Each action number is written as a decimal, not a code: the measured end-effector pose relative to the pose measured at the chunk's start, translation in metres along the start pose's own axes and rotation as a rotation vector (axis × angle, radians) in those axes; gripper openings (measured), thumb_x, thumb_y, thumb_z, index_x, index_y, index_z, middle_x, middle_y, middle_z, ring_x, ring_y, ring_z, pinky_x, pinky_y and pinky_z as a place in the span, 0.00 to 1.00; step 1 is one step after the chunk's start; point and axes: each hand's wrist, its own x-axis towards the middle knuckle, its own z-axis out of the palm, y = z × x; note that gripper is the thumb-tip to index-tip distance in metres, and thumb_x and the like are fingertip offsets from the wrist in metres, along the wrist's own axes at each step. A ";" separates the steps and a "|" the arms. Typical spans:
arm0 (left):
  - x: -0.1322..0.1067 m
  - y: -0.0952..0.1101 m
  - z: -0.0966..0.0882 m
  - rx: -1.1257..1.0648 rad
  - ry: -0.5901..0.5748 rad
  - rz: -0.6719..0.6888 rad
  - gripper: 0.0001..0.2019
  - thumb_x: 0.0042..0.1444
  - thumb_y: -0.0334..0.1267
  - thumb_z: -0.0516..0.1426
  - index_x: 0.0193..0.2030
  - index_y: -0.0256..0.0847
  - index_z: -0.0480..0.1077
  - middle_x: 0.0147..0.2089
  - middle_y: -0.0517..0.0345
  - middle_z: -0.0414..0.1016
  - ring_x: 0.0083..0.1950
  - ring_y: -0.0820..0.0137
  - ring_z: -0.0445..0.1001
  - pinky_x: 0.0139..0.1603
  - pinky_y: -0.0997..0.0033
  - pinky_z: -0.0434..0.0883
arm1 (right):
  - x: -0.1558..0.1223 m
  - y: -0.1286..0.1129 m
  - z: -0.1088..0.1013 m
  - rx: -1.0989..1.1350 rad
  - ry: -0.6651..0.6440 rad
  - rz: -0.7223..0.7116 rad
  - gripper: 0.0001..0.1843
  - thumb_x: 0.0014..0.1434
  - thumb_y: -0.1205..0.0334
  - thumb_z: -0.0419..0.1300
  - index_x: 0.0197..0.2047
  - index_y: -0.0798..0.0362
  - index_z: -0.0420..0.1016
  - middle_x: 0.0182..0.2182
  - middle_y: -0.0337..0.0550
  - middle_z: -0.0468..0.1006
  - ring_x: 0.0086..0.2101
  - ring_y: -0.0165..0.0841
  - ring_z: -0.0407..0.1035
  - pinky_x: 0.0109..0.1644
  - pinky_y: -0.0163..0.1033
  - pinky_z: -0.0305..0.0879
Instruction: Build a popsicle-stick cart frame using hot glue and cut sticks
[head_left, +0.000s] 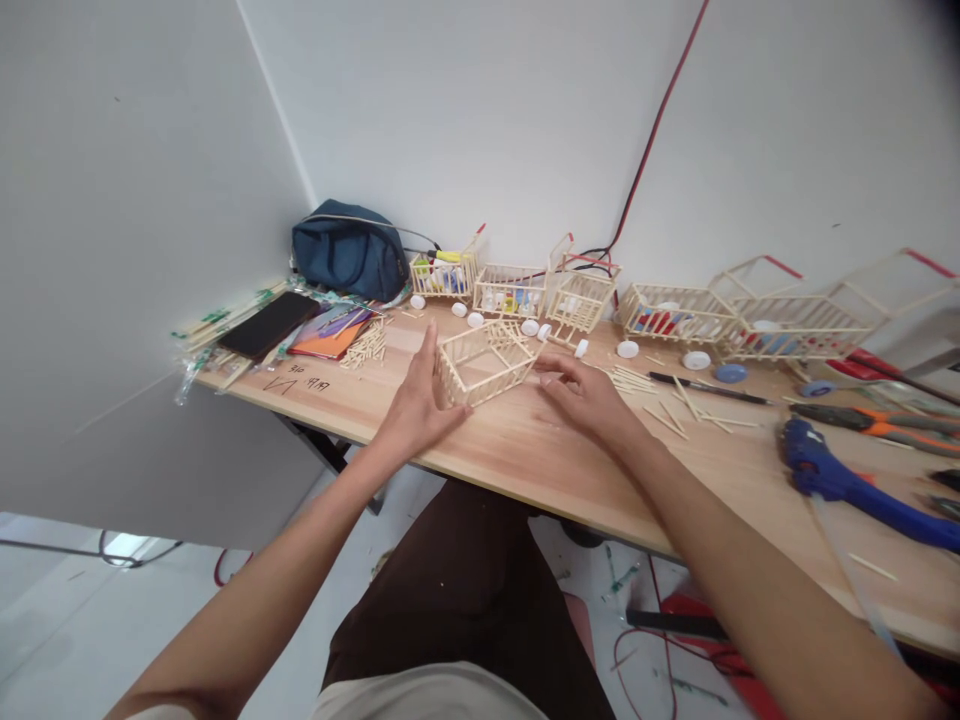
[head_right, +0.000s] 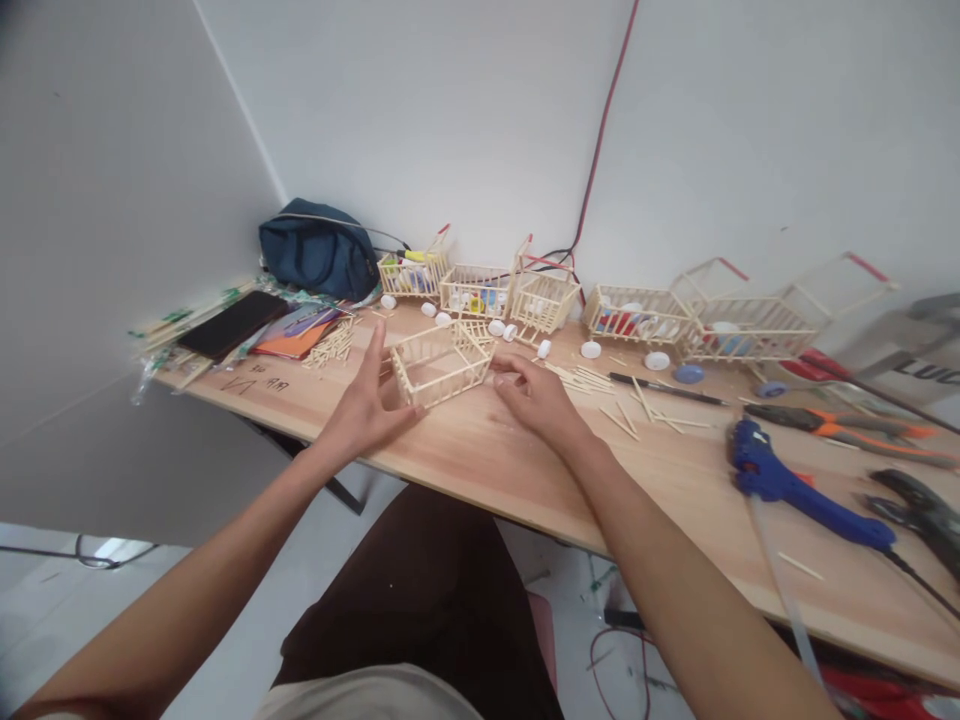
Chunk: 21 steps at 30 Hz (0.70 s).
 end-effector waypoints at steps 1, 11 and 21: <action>0.003 -0.001 -0.003 -0.026 -0.018 0.007 0.56 0.44 0.35 0.66 0.73 0.48 0.33 0.68 0.39 0.55 0.66 0.52 0.61 0.64 0.47 0.61 | 0.000 -0.002 -0.001 0.004 0.013 -0.004 0.18 0.59 0.62 0.55 0.52 0.51 0.74 0.50 0.46 0.79 0.49 0.40 0.72 0.52 0.45 0.65; 0.027 -0.029 -0.012 -0.263 -0.013 -0.076 0.54 0.45 0.33 0.65 0.73 0.50 0.36 0.60 0.42 0.65 0.55 0.61 0.73 0.55 0.56 0.72 | 0.003 0.000 0.000 0.054 0.063 0.044 0.17 0.59 0.63 0.55 0.51 0.51 0.74 0.48 0.47 0.80 0.48 0.40 0.72 0.50 0.45 0.65; 0.039 -0.034 -0.016 -0.416 -0.007 -0.159 0.53 0.45 0.34 0.65 0.72 0.50 0.38 0.60 0.40 0.65 0.54 0.60 0.74 0.54 0.53 0.72 | 0.005 0.011 0.004 0.017 0.055 0.073 0.18 0.60 0.62 0.55 0.53 0.53 0.73 0.47 0.48 0.80 0.44 0.38 0.74 0.48 0.43 0.66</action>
